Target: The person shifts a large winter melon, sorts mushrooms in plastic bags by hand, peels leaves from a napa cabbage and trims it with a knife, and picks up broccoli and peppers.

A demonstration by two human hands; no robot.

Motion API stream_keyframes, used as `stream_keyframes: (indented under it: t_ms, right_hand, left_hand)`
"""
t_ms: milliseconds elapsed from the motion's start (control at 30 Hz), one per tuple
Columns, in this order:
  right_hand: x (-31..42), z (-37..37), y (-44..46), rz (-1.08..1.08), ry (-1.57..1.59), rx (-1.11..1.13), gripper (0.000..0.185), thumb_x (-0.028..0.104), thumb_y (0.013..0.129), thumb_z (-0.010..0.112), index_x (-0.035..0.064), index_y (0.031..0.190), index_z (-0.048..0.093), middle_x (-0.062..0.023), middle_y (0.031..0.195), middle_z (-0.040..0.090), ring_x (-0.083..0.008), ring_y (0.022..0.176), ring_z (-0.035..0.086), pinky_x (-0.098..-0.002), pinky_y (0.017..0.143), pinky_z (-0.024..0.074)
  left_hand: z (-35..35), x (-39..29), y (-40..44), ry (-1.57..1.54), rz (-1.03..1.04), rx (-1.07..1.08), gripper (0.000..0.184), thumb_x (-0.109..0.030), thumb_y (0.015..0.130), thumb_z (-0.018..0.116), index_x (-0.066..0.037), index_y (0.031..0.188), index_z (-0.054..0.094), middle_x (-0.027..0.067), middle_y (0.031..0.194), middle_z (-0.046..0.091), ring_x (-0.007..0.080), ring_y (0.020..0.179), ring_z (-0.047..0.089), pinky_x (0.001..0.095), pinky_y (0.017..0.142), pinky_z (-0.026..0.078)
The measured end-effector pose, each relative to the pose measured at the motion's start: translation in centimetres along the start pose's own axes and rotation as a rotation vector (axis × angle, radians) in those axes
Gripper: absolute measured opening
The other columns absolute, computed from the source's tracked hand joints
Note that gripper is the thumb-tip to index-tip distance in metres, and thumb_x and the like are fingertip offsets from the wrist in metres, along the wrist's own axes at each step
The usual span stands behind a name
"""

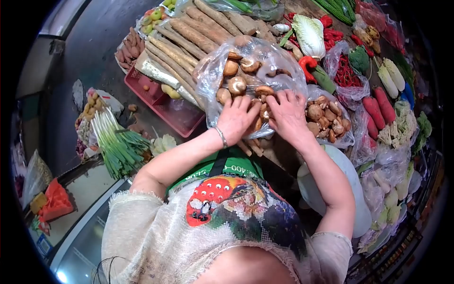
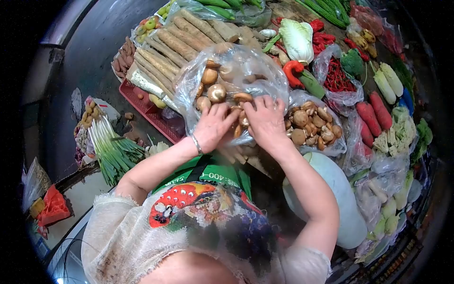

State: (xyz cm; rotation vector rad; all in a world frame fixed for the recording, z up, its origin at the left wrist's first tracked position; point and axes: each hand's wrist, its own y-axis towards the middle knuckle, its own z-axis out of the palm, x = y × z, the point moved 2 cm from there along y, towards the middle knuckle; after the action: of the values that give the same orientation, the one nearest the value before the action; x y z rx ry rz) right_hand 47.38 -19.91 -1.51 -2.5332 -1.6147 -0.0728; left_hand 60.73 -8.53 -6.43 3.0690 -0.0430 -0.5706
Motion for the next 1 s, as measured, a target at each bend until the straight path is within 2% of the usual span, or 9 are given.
stream_keyframes:
  t_ms: [67,267,367,500,600,667,733,867,1000]
  right_hand:
    - [-0.5,0.0,-0.4,0.03,0.065,0.03,0.058,0.016,0.066,0.077,0.0127,0.119,0.053,-0.0124,0.115,0.053,-0.0322,0.118,0.046,-0.0519,0.097,0.0338]
    - [-1.4,0.0,-0.5,0.043,0.023,0.051,0.058,0.012,0.064,0.078,0.0123,0.116,0.052,-0.0133,0.12,0.052,-0.0324,0.117,0.048,-0.05,0.093,0.0374]
    - [-3.1,-1.0,0.2,0.044,0.195,0.062,0.046,0.007,0.065,0.074,0.0108,0.105,0.051,-0.0111,0.113,0.052,-0.0324,0.111,0.05,-0.0461,0.087,0.0391]
    - [-3.1,-3.0,1.6,0.098,0.467,-0.02,0.039,0.002,0.066,0.067,0.0096,0.101,0.05,-0.0115,0.109,0.052,-0.0339,0.107,0.051,-0.0434,0.083,0.0389]
    - [-1.7,-2.6,3.7,0.023,0.412,-0.104,0.039,0.0,0.066,0.065,0.0096,0.101,0.05,-0.0111,0.107,0.052,-0.0333,0.105,0.052,-0.0428,0.083,0.0394]
    - [-1.1,-1.6,4.6,0.018,0.384,-0.109,0.04,0.0,0.065,0.065,0.0093,0.102,0.051,-0.0111,0.108,0.053,-0.0344,0.106,0.052,-0.0438,0.083,0.0403]
    - [-1.3,-0.8,5.5,0.061,0.28,0.125,0.042,0.004,0.065,0.068,0.0086,0.102,0.048,-0.0127,0.11,0.052,-0.0364,0.109,0.05,-0.0424,0.087,0.0418]
    - [-0.5,-0.5,5.2,0.099,0.25,0.028,0.055,0.003,0.066,0.07,0.0093,0.117,0.053,-0.0139,0.116,0.049,-0.0365,0.109,0.048,-0.0477,0.087,0.0429]
    - [-0.4,0.6,3.9,0.204,0.192,0.081,0.069,0.007,0.065,0.076,0.0134,0.128,0.051,-0.0182,0.126,0.044,-0.0399,0.113,0.05,-0.0499,0.09,0.046]
  left_hand:
    - [-0.1,-0.8,-0.7,-0.121,-0.001,0.015,0.061,-0.015,0.08,0.061,-0.017,0.139,0.046,0.016,0.135,0.044,0.0357,0.117,0.047,0.0447,0.091,0.043]
    - [0.9,-0.1,-0.9,-0.259,0.017,-0.003,0.057,-0.016,0.079,0.065,-0.023,0.134,0.051,0.0148,0.132,0.046,0.035,0.116,0.048,0.0447,0.092,0.043]
    - [1.6,0.2,-1.4,-0.387,0.046,-0.026,0.05,-0.018,0.071,0.075,-0.021,0.119,0.061,0.0158,0.132,0.045,0.0351,0.115,0.048,0.0448,0.092,0.041]
    - [1.2,-0.5,-1.6,-0.347,0.043,-0.054,0.048,-0.02,0.071,0.076,-0.022,0.116,0.061,0.0167,0.134,0.043,0.0365,0.114,0.046,0.0472,0.089,0.04]
    - [1.8,-1.0,-0.6,-0.299,-0.032,-0.118,0.042,-0.023,0.071,0.074,-0.022,0.111,0.06,0.0193,0.137,0.041,0.0379,0.107,0.047,0.0476,0.084,0.039]
    - [2.2,-1.0,-0.2,-0.239,-0.031,-0.009,0.039,-0.025,0.071,0.073,-0.022,0.109,0.061,0.0215,0.138,0.04,0.0374,0.107,0.047,0.0469,0.084,0.039]
    - [2.5,-1.0,-0.5,-0.221,-0.035,0.02,0.037,-0.024,0.073,0.072,-0.021,0.108,0.061,0.0219,0.136,0.042,0.0373,0.107,0.047,0.047,0.084,0.039]
    - [2.8,-1.3,-1.8,-0.207,0.033,-0.039,0.034,-0.022,0.076,0.067,-0.018,0.109,0.059,0.0199,0.129,0.045,0.0372,0.109,0.047,0.0485,0.084,0.04]
    - [3.2,-1.6,-1.5,-0.085,0.064,-0.042,0.049,-0.025,0.079,0.066,-0.022,0.126,0.055,0.0169,0.129,0.045,0.0355,0.111,0.046,0.0501,0.083,0.041]
